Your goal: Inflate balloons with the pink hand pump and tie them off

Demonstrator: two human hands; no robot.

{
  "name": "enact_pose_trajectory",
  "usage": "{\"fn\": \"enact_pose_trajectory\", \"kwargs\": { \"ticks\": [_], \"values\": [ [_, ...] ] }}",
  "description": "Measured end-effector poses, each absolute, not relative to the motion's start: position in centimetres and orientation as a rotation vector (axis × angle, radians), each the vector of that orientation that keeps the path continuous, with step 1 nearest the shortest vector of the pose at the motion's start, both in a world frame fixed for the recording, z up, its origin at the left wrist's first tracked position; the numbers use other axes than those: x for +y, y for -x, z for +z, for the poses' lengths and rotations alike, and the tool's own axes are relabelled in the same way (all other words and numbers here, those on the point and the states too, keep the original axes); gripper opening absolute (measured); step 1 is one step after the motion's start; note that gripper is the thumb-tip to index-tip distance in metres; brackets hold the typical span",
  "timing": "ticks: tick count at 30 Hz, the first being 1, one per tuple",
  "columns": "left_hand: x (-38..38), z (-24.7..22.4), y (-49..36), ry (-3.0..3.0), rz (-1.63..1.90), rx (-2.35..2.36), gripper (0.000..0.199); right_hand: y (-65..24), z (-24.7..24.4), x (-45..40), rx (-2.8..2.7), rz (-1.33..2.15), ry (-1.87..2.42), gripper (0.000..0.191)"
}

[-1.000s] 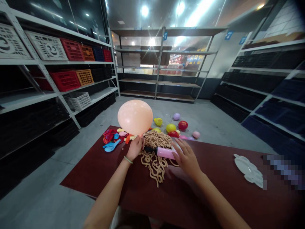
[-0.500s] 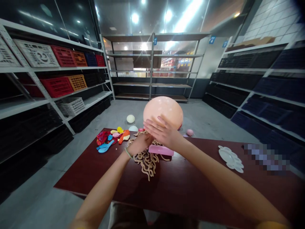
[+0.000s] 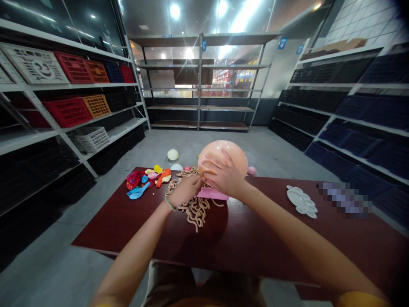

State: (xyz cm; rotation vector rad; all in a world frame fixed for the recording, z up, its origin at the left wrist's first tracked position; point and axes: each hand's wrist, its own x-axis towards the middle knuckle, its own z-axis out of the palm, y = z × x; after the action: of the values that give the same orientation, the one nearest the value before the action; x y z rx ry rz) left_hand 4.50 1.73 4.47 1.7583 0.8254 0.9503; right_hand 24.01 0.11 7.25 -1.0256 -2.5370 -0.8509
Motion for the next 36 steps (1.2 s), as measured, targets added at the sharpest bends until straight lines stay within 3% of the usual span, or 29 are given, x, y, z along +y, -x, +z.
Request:
{"fn": "enact_pose_trajectory", "kwargs": {
  "ticks": [6, 11, 17, 26, 36],
  "values": [
    [1.6, 5.0, -3.7, -1.997, 0.749, 0.929, 0.041, -24.8, 6.7, 0.5, -2.542, -1.005, 0.853, 0.023],
    [1.5, 4.8, -3.2, -1.848, 0.702, 0.925, 0.041, -25.4, 6.4, 0.2, -2.534, -1.051, 0.862, 0.025],
    [1.7, 3.6, -3.3, -1.534, 0.817, 0.899, 0.032, -25.8, 6.8, -0.9, -2.5, -1.126, 0.914, 0.028],
    [1.2, 3.6, -3.6, -1.375, 1.106, 0.806, 0.026, -24.9, 7.6, -1.9, -2.52, -0.975, 1.014, 0.026],
    [0.1, 4.9, -3.0, -1.31, 1.1, 0.758, 0.028, -23.7, 9.1, -2.5, -2.51, -1.027, 0.996, 0.027]
  ]
}}
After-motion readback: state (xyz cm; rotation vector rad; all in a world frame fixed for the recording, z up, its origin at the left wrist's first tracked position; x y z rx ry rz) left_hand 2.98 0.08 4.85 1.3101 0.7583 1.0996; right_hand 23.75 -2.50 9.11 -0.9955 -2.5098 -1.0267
